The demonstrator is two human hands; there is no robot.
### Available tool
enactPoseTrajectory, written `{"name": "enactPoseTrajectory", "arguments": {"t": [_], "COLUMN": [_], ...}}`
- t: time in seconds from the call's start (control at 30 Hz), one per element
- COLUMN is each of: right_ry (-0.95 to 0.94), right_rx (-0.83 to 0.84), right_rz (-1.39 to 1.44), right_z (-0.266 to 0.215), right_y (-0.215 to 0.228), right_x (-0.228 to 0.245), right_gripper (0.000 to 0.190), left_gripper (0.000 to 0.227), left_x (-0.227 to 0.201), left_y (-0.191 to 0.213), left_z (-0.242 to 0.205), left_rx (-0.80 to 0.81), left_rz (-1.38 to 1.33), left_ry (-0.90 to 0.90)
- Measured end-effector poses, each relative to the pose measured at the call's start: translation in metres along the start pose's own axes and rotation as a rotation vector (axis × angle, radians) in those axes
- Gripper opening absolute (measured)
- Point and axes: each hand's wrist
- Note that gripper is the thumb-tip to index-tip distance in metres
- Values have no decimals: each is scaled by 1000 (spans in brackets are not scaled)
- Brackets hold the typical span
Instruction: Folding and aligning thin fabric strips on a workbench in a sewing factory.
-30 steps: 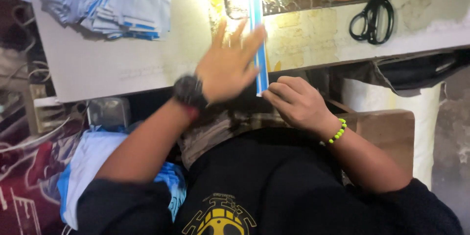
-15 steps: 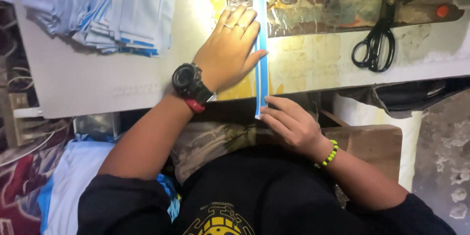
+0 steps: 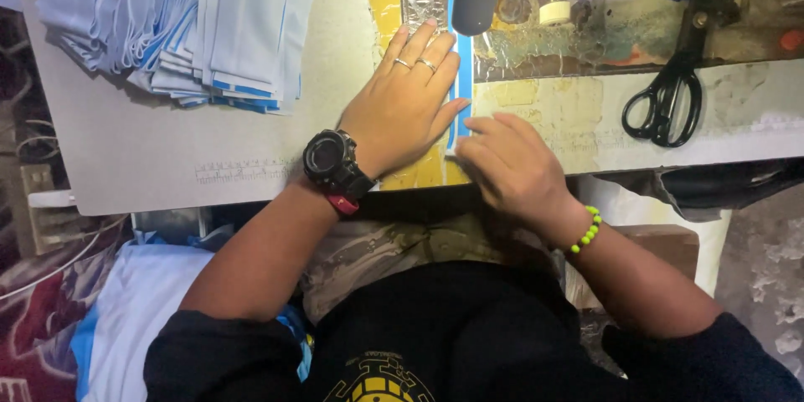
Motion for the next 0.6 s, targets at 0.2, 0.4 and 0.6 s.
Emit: {"name": "enactPoseTrajectory", "arguments": {"t": [0.2, 0.4, 0.6], "right_ry": [-104, -79, -66], "right_rx": [98, -89, -71], "right_rz": [-17, -33, -55], "right_z": [10, 7, 2], "right_y": [-6, -28, -24], "right_x": [-22, -49, -46], "right_gripper": [7, 11, 12], "left_gripper": [39, 34, 34], "left_x": [-2, 12, 7], "left_y": [1, -34, -31], "left_z": [1, -13, -16], "left_rx": [-6, -108, -153], "left_rz": [-19, 100, 97], "left_ry": [15, -59, -76]}}
Point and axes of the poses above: each hand's wrist, its own z-axis towards the middle knuckle, its own y-axis out of the back of the hand, x = y × z, and after that the axes turned 15 degrees about -x, right-handed
